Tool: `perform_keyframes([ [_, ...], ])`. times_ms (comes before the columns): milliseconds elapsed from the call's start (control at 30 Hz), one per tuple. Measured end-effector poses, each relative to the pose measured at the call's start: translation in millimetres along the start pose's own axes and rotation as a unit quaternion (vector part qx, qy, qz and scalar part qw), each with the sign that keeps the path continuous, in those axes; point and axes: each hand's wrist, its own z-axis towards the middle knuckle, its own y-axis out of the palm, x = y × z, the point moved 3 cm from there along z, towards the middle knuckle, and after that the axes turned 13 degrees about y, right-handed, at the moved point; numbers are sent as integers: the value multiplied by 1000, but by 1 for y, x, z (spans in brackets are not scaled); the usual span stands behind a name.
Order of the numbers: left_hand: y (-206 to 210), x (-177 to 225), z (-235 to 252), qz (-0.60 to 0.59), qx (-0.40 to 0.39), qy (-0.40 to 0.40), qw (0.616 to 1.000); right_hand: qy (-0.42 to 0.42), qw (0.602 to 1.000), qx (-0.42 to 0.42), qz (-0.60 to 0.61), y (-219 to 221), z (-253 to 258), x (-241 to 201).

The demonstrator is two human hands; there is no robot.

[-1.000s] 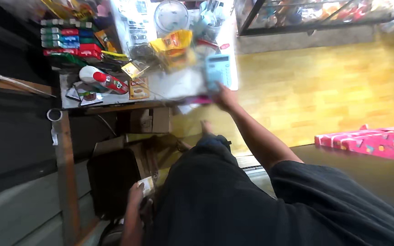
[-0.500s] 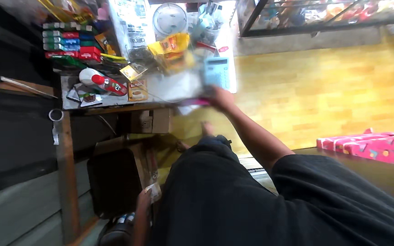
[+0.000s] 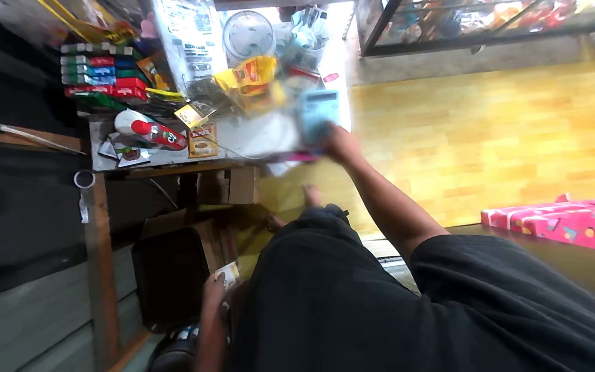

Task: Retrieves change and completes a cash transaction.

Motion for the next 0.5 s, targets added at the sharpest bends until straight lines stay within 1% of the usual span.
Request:
perform_keyframes([
  [133, 4, -6, 1, 14, -8, 0, 1000, -51, 998, -13, -24, 11, -2, -10],
  [233, 11, -6, -8, 6, -23, -19, 1000, -51, 998, -21, -19, 9, -1, -7],
  [367, 20, -1, -25, 8, -46, -21, 999, -11, 1000, 1, 18, -8, -12, 20],
  [433, 23, 2, -30, 7, -51, -21, 998, -12, 1000, 10, 4, -7, -15, 37],
  [500, 25, 4, -27, 13, -59, -19, 998, -17, 1000, -14, -20, -7, -18, 46],
])
